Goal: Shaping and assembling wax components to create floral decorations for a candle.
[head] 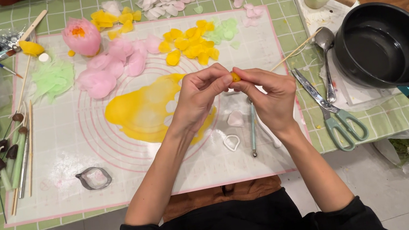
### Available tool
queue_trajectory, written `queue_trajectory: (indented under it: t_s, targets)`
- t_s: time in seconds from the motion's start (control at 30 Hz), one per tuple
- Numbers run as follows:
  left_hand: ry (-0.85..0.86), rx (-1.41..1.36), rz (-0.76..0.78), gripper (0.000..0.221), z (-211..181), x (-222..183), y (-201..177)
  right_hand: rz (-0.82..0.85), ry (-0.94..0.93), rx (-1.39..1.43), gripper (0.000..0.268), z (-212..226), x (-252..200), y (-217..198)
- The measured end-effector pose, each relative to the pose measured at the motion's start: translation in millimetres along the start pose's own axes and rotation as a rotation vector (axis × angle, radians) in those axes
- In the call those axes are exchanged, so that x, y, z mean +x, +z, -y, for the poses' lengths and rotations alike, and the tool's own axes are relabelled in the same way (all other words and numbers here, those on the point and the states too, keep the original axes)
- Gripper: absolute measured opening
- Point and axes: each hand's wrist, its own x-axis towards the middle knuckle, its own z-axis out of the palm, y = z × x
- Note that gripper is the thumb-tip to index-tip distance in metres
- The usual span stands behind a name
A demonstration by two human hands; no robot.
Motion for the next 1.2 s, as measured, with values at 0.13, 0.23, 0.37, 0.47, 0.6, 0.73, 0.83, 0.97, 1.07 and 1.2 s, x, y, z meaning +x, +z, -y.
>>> queue_trajectory:
  t_s: [0.13,0.23,0.37,0.47,0.6,0.73,0.83,0.97,1.07,1.2]
  targets:
    - [-0.054,-0.078,-0.016,0.012,4.5,1.7,-10.9,0.016,0.014,-0.031,0.03,5.8,5.4,-0.2]
    - [-0.158,-0.185,-0.052,0.015,6.6,3.1,-18.1,0.082,0.165,0.196,0.04,6.6,6.4,-0.3]
    - [-0.217,-0.241,-0.001,0.02,3.2,1.9,-17.3,0.066,0.063,-0.059,0.034,8.0,8.5,-1.7]
    - [-0.214,-0.244,0.041,0.02,3.8,2.4,-18.4,0.072,-0.02,-0.164,0.032,11.7,11.0,-3.7]
    - [-0.218,-0.253,0.087,0.019,3.9,1.6,-22.0,0.098,-0.056,-0.183,0.032,14.3,10.3,-4.9]
    - [-0.243,-0.281,0.091,0.019,4.5,2.0,-22.7,0.114,-0.07,-0.204,0.033,21.7,13.3,-7.9]
    - [-0.252,-0.345,0.068,0.019,8.0,2.7,-23.7,0.112,-0.164,-0.349,0.034,25.6,17.9,-10.0]
    - [-0.222,-0.324,0.022,0.024,17.3,2.9,-29.8,0.134,-0.189,-0.364,0.037,21.9,16.2,-11.3]
    - [-0.138,-0.124,-0.07,0.027,9.5,3.4,-20.2,0.126,-0.078,-0.288,0.033,17.9,12.4,-9.2]
    - [0.1,0.271,-0.151,0.03,-9.3,4.8,-0.7,0.086,0.088,-0.205,0.03,15.7,12.0,-5.5]
